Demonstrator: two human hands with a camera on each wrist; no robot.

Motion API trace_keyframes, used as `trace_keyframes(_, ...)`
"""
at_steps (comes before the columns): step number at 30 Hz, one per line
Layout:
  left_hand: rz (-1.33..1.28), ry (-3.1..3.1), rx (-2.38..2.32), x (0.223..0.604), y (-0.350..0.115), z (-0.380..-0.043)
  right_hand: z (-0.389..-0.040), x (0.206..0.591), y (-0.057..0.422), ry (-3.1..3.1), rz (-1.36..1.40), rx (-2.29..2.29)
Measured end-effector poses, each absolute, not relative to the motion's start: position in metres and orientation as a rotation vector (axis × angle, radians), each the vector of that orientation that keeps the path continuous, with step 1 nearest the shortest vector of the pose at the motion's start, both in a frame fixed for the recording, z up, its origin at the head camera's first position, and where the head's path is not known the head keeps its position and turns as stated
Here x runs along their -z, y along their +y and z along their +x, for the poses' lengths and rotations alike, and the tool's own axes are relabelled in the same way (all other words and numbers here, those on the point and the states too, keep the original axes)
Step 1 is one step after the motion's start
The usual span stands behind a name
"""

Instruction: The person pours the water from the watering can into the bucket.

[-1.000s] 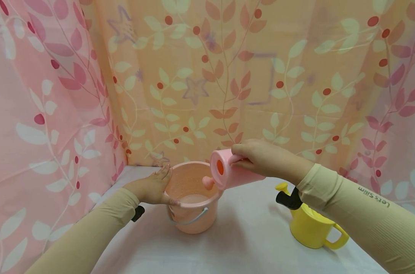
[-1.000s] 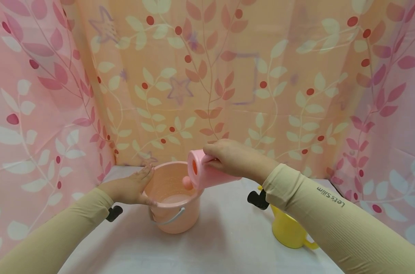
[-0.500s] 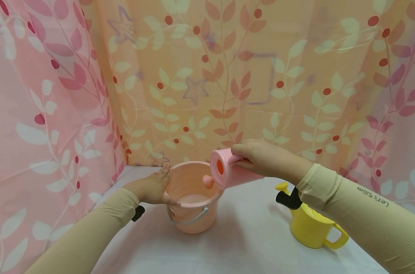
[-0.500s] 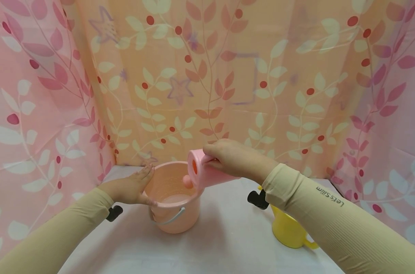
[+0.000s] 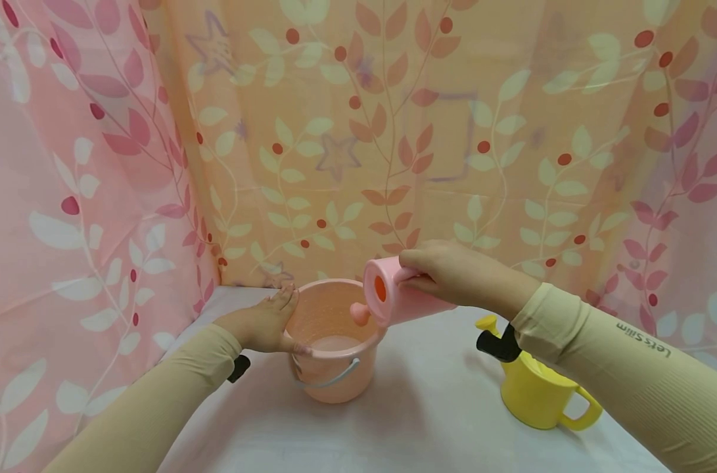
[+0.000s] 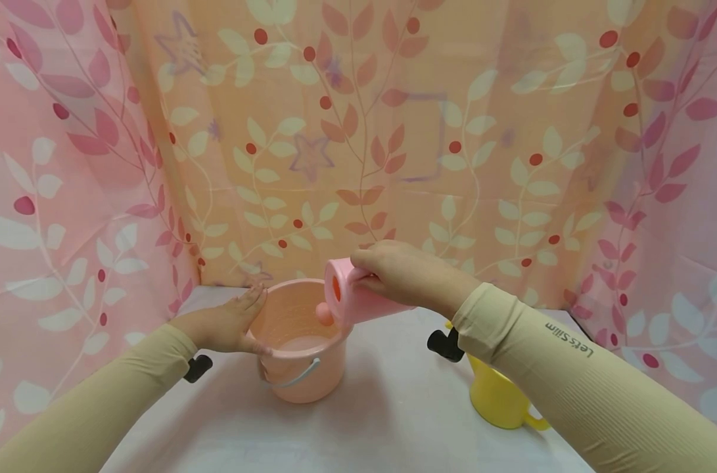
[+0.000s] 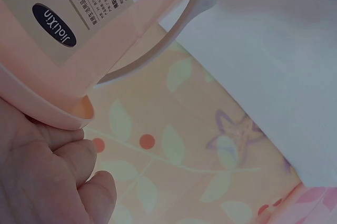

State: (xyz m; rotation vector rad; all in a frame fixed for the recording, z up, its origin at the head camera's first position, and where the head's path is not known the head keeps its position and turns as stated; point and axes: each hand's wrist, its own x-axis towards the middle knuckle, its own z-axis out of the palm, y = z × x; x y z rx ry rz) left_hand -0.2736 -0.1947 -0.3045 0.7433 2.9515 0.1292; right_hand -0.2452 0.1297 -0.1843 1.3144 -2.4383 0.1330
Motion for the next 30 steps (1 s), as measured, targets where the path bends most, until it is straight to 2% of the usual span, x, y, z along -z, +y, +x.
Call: trace_keyframes(30,0.74,2.949,-0.136,0.3062,-0.1945,-0.2751,-0.2463,0.186,0.128,-2.431,1.353,-0.147)
